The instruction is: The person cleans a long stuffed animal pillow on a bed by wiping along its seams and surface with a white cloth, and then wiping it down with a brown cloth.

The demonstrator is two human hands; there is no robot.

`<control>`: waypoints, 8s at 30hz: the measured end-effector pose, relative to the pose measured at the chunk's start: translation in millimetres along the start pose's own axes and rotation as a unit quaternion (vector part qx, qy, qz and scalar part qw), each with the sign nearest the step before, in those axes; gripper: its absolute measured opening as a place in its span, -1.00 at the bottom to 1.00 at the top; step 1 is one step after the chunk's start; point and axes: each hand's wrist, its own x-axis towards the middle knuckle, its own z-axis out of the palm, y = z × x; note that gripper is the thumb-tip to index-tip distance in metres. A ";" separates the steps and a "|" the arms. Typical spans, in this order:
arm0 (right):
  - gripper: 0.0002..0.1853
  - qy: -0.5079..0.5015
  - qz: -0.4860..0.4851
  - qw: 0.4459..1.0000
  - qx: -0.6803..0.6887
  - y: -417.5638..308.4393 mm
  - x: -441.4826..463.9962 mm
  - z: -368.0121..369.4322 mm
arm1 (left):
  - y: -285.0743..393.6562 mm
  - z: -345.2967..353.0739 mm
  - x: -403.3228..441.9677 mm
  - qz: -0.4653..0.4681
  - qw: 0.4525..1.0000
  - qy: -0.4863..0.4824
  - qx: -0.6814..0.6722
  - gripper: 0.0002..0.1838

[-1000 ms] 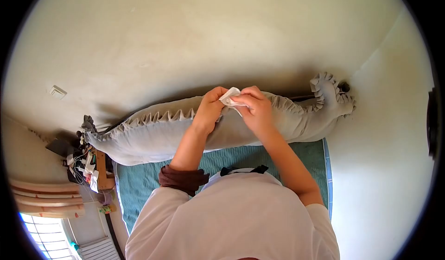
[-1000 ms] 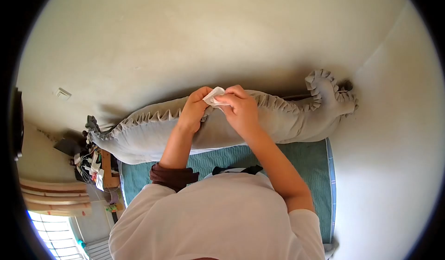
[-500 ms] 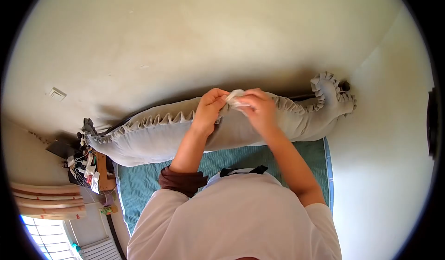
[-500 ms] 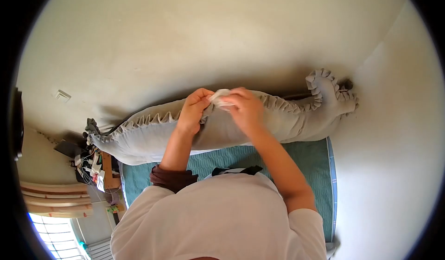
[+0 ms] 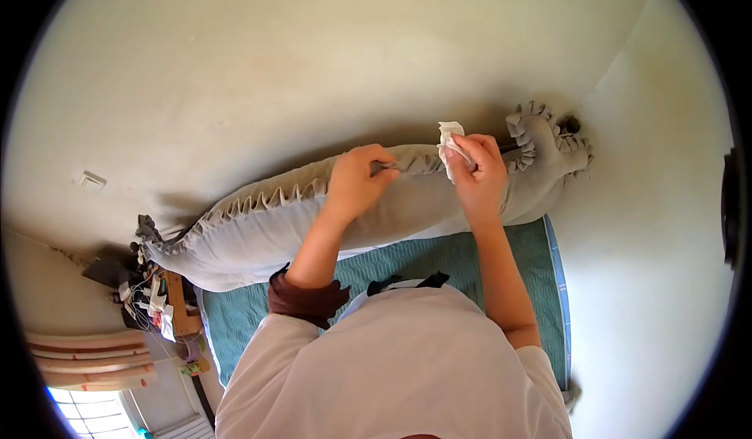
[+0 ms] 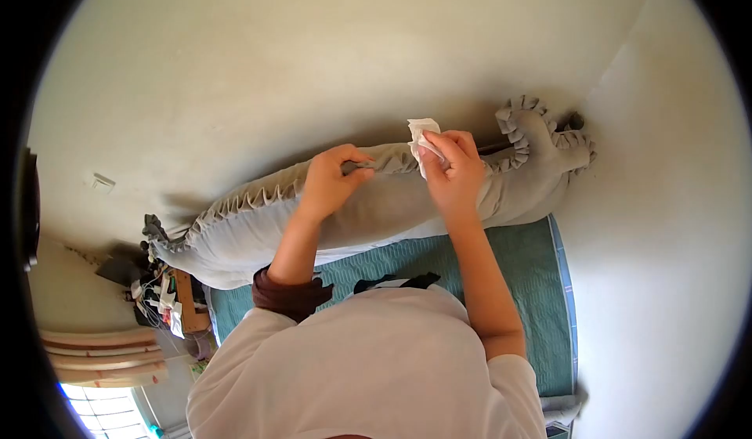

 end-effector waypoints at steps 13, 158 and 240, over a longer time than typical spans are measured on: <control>-0.76 -0.101 -0.030 0.992 -0.065 -16.5 -22.2 49.2 | -14.1 14.0 -0.7 -0.206 0.862 -0.001 -0.463 -0.87; -0.74 -0.291 -0.040 0.935 -0.197 -12.8 -8.6 59.5 | -47.6 -21.2 -51.2 -0.235 0.705 0.182 -0.644 -0.88; -0.60 -0.253 -0.128 0.959 -0.014 -65.1 -18.0 99.4 | -45.3 -24.9 -53.2 -0.233 0.760 0.086 -0.601 -0.77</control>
